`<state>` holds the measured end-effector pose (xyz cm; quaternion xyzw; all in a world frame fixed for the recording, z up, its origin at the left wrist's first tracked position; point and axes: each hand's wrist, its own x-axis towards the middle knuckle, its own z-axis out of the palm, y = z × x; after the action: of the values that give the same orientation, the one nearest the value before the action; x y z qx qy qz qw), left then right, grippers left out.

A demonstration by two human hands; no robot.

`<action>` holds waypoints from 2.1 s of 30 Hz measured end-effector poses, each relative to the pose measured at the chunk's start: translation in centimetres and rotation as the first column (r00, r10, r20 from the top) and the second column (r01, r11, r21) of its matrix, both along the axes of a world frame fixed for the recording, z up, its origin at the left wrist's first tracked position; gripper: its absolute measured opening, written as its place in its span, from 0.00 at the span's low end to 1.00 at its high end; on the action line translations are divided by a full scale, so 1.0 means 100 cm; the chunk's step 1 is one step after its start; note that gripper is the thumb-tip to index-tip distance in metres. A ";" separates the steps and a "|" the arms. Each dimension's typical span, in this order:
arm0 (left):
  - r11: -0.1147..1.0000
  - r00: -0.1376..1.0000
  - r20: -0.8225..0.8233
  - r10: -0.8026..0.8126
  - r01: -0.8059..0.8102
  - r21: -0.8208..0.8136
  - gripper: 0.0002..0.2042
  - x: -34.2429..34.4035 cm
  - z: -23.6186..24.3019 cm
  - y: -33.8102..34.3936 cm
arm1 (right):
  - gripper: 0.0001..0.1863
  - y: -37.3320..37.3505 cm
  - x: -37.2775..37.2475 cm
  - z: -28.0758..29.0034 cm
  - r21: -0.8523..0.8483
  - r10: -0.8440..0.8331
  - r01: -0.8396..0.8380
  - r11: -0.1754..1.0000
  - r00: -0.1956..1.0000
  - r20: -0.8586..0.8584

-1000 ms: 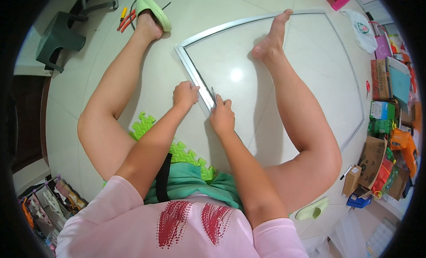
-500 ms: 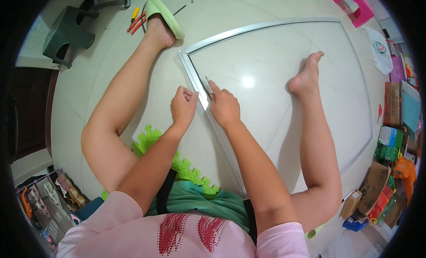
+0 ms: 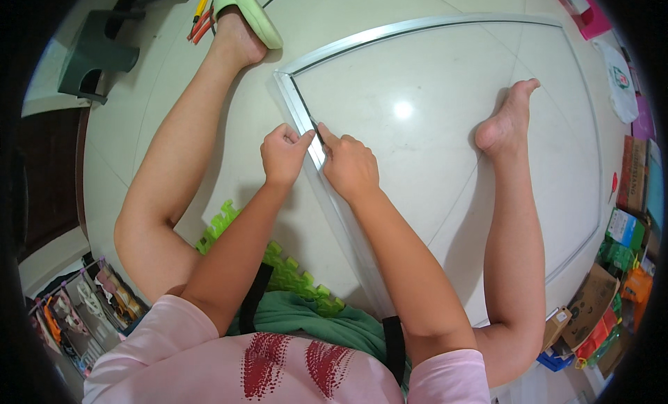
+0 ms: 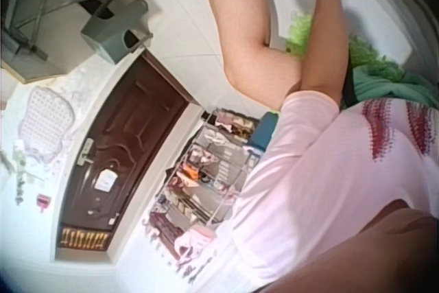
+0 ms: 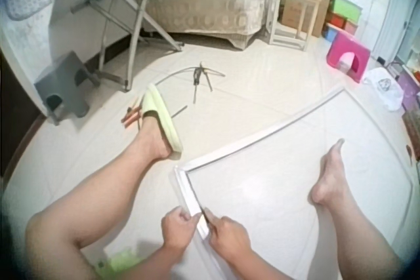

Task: The person uses a pen to push a black cord into the groove of an aluminum window screen frame.

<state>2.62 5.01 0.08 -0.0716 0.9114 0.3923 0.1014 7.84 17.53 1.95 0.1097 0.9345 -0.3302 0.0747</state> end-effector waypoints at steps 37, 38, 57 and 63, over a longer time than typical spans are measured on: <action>0.998 0.998 0.064 -0.019 0.016 0.053 0.17 0.005 0.003 -0.005 | 0.32 0.001 0.020 0.012 0.246 0.125 -0.136 0.960 0.990 0.059; 0.998 0.998 0.062 -0.024 0.020 0.057 0.17 0.003 0.004 -0.005 | 0.32 0.001 0.022 0.013 0.221 0.089 -0.102 0.970 0.994 0.068; 0.997 0.994 0.107 0.036 -0.042 0.057 0.18 0.015 0.005 -0.004 | 0.28 -0.001 0.023 0.025 0.217 0.083 -0.102 0.971 0.992 0.097; 0.996 0.999 0.050 0.013 -0.018 0.093 0.19 0.017 0.000 -0.002 | 0.32 -0.013 0.018 0.037 0.370 0.125 -0.192 0.909 0.972 0.197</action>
<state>4.27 4.82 0.03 -0.0835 0.8888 0.4332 0.1242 9.63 16.28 5.64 0.0735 0.9772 -0.1221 0.1571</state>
